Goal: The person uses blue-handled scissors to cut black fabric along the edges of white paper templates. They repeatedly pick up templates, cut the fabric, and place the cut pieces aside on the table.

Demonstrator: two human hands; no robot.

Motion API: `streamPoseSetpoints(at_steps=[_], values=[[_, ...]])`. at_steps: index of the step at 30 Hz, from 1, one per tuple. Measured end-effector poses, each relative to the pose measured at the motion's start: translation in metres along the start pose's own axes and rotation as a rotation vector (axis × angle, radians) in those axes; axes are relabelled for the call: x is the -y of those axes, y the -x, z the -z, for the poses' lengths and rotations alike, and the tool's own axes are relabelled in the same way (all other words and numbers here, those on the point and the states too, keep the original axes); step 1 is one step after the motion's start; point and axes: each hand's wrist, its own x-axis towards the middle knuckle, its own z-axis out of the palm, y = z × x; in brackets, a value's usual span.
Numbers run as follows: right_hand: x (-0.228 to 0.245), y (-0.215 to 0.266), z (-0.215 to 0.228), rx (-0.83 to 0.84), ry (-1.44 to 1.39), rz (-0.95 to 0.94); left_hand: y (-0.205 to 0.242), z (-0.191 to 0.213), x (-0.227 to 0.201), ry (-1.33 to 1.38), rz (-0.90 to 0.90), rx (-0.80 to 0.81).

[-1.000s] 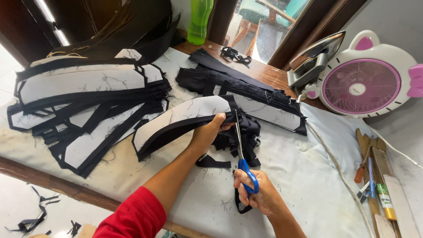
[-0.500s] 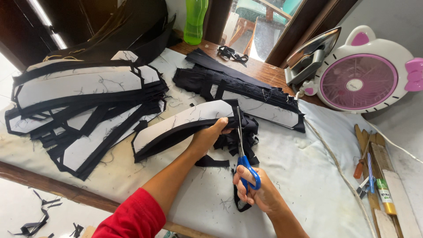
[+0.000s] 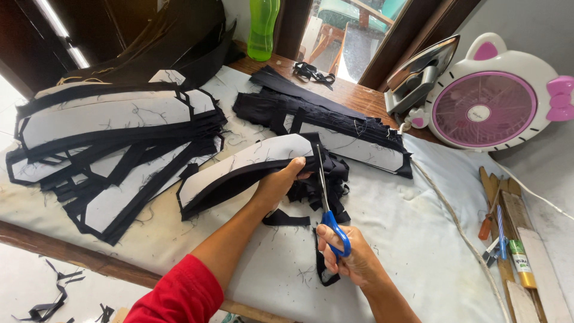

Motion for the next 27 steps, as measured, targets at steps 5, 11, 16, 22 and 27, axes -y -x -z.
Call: streamPoseSetpoints(at_steps=[5,11,16,22,27], values=[[-0.001,0.000,0.001,-0.010,0.000,-0.013,0.001,0.001,-0.002,0.046,-0.021,0.000],[0.003,0.002,0.001,0.065,-0.030,0.006,0.004,0.004,0.001,-0.030,-0.019,0.034],[0.003,0.003,-0.001,0.058,-0.079,0.025,0.010,0.001,-0.007,-0.103,0.121,0.084],[0.001,0.001,0.001,0.016,-0.052,0.013,0.017,0.002,-0.017,-0.146,0.131,0.093],[0.004,0.003,-0.002,-0.038,0.002,0.014,0.016,0.003,-0.018,-0.165,0.202,0.072]])
